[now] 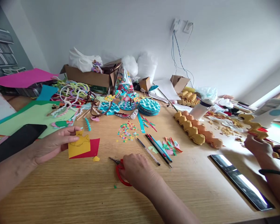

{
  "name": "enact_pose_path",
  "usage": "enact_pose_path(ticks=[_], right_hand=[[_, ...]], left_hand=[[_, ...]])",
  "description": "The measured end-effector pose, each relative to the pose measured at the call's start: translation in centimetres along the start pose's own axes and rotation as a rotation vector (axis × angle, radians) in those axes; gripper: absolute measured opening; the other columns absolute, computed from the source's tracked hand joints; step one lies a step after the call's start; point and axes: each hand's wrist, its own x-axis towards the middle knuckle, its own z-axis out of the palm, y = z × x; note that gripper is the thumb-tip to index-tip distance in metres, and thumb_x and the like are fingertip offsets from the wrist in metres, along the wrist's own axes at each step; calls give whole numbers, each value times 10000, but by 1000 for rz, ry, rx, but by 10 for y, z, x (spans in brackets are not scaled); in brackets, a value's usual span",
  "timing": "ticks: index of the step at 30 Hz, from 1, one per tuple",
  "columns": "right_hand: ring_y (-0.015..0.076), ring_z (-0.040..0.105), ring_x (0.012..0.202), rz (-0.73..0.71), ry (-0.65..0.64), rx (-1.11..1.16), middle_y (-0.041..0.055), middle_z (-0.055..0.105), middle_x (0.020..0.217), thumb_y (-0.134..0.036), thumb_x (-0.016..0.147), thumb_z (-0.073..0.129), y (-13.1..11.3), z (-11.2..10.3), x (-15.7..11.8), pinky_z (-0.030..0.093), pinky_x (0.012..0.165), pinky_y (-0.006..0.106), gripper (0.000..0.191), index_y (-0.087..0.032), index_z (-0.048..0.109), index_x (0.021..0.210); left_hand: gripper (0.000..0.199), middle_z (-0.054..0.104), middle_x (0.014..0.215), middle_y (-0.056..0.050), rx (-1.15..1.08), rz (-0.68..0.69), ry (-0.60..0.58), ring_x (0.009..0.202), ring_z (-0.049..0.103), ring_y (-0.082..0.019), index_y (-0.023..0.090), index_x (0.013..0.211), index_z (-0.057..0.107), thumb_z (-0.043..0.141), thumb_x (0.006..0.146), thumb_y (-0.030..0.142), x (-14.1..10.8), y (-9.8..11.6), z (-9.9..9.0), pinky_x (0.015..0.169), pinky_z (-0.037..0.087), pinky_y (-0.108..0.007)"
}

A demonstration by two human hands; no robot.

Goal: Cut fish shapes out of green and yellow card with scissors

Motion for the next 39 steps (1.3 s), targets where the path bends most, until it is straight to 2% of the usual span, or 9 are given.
enact_pose_path(ticks=[4, 7, 10, 13, 17, 23, 28, 33, 39], right_hand=[[308, 676, 786, 30, -41, -33, 161, 704, 840, -244, 827, 500, -7, 1, -1, 477, 612, 329, 242, -108, 697, 865], [275, 673, 771, -107, 68, -18, 119, 695, 850, -225, 851, 485, -14, -3, 2, 480, 613, 324, 206, -143, 672, 877], [238, 660, 809, -280, 171, 100, 75, 678, 918, -238, 841, 527, -26, -2, 16, 482, 633, 297, 147, -178, 635, 920], [233, 650, 824, -346, 216, 158, 92, 665, 948, -261, 844, 528, -40, 3, 37, 483, 654, 295, 177, -154, 620, 950], [246, 649, 829, -319, 194, 171, 133, 660, 957, -236, 866, 467, -52, 12, 57, 486, 657, 312, 220, -124, 625, 971], [247, 655, 792, -286, 153, 189, 138, 676, 935, -182, 829, 486, -56, 13, 59, 482, 627, 309, 201, -117, 642, 938], [216, 644, 799, -265, 191, 217, 118, 672, 941, -173, 835, 455, -50, 16, 62, 456, 632, 277, 206, -130, 605, 969], [188, 635, 778, -273, 175, 235, 69, 683, 879, -202, 793, 522, -41, 14, 68, 439, 646, 249, 134, -159, 629, 863], [233, 645, 822, -276, 168, 203, 139, 681, 948, -264, 817, 521, -51, 10, 65, 468, 673, 296, 225, -119, 658, 922]], left_hand=[[277, 682, 785, 19, -137, 15, 6, 653, 646, -126, 220, 837, 614, 747, 606, 142, 1, -10, 12, 576, 518, -206], [299, 682, 778, 26, -214, -17, 56, 637, 658, -137, 225, 848, 613, 739, 602, 112, 1, -17, 16, 553, 537, -228], [268, 683, 733, 28, -281, -19, 68, 605, 658, -138, 221, 824, 621, 716, 614, 83, 1, -22, 16, 529, 544, -233], [291, 692, 720, 18, -335, 1, 56, 603, 660, -139, 220, 852, 637, 687, 625, 44, 2, -26, 13, 557, 558, -247], [285, 707, 724, 4, -354, 5, 43, 609, 665, -132, 213, 854, 654, 674, 641, 24, 3, -30, 11, 571, 560, -230], [278, 701, 695, 17, -357, -18, 48, 613, 673, -140, 213, 813, 665, 702, 614, 24, 2, -30, 12, 551, 563, -219], [289, 706, 733, 11, -353, -10, 72, 625, 669, -144, 223, 853, 658, 685, 636, 34, 6, -31, 6, 565, 574, -246], [276, 701, 755, -4, -356, 24, 56, 644, 667, -143, 215, 862, 649, 637, 671, 16, 9, -31, 3, 596, 575, -259], [297, 708, 797, -21, -352, 25, 62, 662, 678, -162, 206, 895, 652, 624, 673, 11, 7, -32, 6, 599, 578, -279]])
